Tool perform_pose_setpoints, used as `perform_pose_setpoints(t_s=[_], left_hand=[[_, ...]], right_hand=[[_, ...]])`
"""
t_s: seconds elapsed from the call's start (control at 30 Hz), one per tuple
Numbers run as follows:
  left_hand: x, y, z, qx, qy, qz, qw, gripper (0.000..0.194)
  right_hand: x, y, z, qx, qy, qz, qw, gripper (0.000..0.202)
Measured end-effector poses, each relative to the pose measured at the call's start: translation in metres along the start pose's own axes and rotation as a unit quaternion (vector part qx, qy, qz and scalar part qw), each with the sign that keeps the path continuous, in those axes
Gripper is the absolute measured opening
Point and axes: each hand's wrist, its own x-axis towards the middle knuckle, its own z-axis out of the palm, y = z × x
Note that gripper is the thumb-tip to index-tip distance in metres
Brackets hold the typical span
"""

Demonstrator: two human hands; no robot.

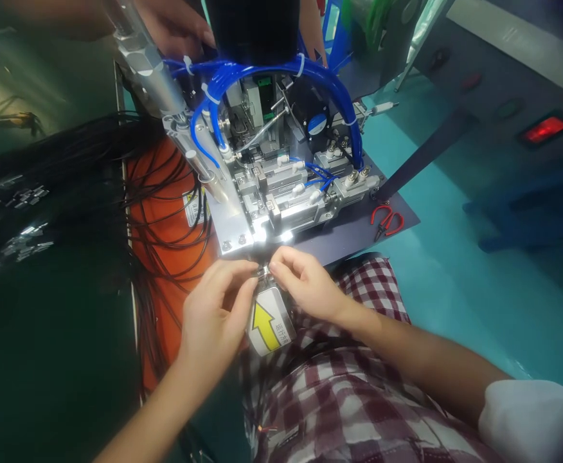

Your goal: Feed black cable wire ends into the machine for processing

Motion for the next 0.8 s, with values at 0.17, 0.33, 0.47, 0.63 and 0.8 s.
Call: perform_pose_setpoints(t_s=[0.17,0.33,0.47,0.63,0.8], left_hand=[[0.002,-0.012,0.003,0.096,-0.008,0.117,0.988,0.015],[0.001,-0.023,0.002,0.115,-0.034,0.135,0.984,0.018],[0.001,-0.029,0.002,0.125,-0.034,0.152,0.980,0.023],[0.001,-0.031,0.004,0.161,-0.031,0.169,0.972,0.026],[0.002,-0.031,0.004,0.190,-0.033,0.182,0.964,0.027]], right_hand=[[0.006,0.012,0.000,0.080,-0.022,0.060,0.995,0.027],[0.007,0.014,0.003,0.063,-0.015,0.064,0.996,0.027],[0.008,0.016,0.004,0.037,0.001,0.043,0.998,0.026],[0.009,0.020,0.004,-0.026,0.019,0.022,0.999,0.024],[0.011,0.022,0.000,-0.048,0.003,0.008,0.999,0.023]])
